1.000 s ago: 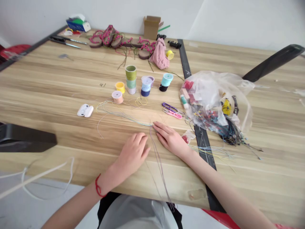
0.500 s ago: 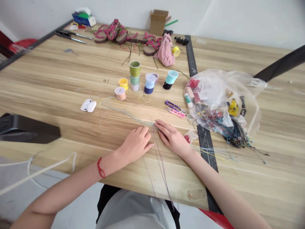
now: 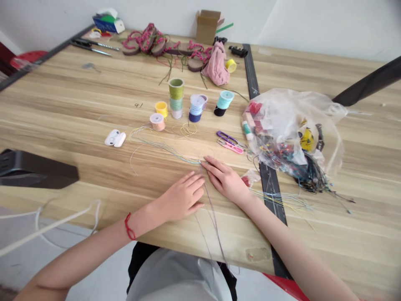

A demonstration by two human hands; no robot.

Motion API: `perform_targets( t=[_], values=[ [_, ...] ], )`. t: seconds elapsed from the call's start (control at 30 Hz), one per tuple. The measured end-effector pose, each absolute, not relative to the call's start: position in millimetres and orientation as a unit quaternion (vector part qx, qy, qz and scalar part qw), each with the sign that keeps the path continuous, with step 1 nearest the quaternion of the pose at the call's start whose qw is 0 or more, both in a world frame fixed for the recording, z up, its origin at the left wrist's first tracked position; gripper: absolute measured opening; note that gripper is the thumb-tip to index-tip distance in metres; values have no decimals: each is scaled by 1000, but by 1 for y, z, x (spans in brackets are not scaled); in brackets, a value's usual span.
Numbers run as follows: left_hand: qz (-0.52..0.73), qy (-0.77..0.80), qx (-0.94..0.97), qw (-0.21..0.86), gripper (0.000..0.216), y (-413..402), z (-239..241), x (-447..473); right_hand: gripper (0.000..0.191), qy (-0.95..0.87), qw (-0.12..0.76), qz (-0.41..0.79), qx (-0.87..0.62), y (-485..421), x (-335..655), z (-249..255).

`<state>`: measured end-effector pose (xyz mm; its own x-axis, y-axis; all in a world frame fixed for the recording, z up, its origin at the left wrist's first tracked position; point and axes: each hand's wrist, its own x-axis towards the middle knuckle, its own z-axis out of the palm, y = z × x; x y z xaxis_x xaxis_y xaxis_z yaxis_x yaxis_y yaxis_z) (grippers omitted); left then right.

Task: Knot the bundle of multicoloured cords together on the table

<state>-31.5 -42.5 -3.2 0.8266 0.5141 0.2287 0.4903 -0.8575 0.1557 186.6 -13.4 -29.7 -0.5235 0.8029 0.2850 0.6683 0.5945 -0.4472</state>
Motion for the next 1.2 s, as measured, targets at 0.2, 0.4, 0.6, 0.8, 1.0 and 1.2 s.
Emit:
perform_targets(
  t=[0.2,0.4,0.6,0.8,1.0,1.2],
  values=[
    [134,240,961,-13,12,-56,-6,-32,39,-858,241,145,-430,-13,187,-30],
    [108,296,947,-58,21,-55,-3,-36,45,-852,252,156,-432,-13,186,-29],
    [28,258,960,-108,26,-46,0,-37,40,-851,260,158,-428,-12,186,-29],
    [19,276,954,-110,40,-46,-2,-36,36,-850,257,163,-430,-12,185,-27],
    [40,233,963,-130,31,-34,2,-34,35,-854,258,153,-426,-12,185,-28],
    [81,51,984,-153,23,-11,12,-23,37,-855,258,151,-423,-12,186,-29]
  ],
)
